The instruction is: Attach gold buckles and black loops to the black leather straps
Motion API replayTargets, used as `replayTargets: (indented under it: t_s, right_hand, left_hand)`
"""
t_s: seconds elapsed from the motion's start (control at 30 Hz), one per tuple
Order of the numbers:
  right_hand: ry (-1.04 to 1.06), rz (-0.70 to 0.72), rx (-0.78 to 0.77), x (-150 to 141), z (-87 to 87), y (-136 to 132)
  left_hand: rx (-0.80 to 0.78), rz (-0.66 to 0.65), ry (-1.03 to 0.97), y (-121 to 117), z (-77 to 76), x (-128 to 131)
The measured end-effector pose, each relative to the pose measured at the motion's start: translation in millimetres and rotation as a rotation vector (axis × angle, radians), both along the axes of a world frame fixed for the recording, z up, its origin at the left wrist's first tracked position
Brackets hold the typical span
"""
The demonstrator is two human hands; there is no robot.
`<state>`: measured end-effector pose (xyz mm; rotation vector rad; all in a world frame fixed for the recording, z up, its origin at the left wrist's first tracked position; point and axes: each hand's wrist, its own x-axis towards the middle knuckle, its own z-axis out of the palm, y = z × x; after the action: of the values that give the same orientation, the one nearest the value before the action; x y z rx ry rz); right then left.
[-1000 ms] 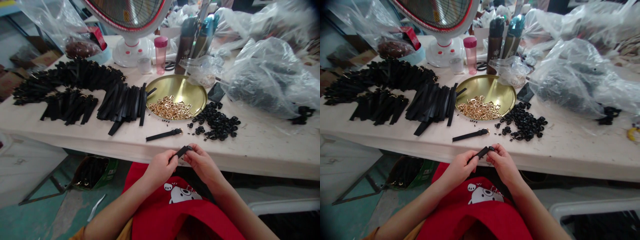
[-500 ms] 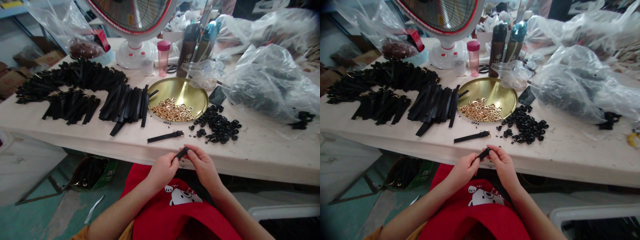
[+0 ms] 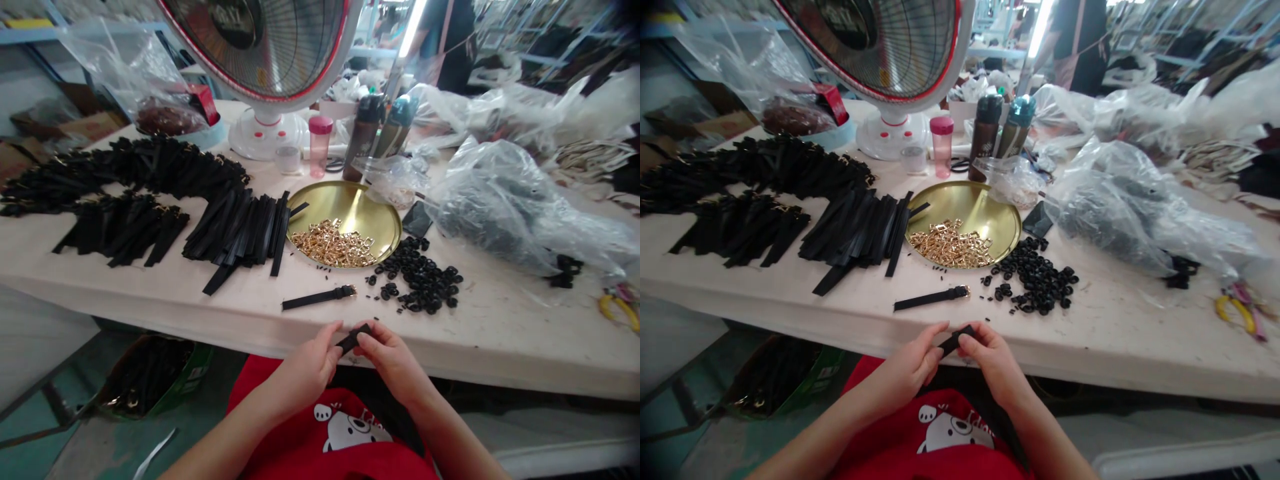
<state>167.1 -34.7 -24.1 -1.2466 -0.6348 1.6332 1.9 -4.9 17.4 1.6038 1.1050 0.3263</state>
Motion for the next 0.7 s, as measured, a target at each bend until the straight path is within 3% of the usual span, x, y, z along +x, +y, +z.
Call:
replayTargets:
  t_s: [0.1,0.17,0.33,0.4,0.5,0.57,0.7]
  right_hand:
    - [-0.015,0.132,0.045,-8,6.8,6]
    - [-0.146,0.158,0.114,-2,12.4,20]
    - [-0.783,-0.030,0.355,44,17.3,90]
    - [-1.082,0.031,0.430,56,14.7,121]
    - [-1.431,0.264,0.464,59,8.7,155]
    - [-1.525,0.362,0.461,55,5.3,167]
    - [-1.531,0.391,0.451,56,4.0,172]
  left_hand:
    - [0.030,0.049,-0.080,7,-1.7,1]
    - [0.051,0.063,-0.097,13,-4.1,0]
    - [-0.071,0.215,-0.146,23,-13.0,-4]
    - [-0.178,0.250,-0.196,24,-16.2,-3]
    - [-0.237,0.281,-0.209,23,-21.2,-3]
    - [-0.217,0.292,-0.204,24,-24.4,-4]
    - [-0.184,0.299,-0.203,26,-24.5,-8]
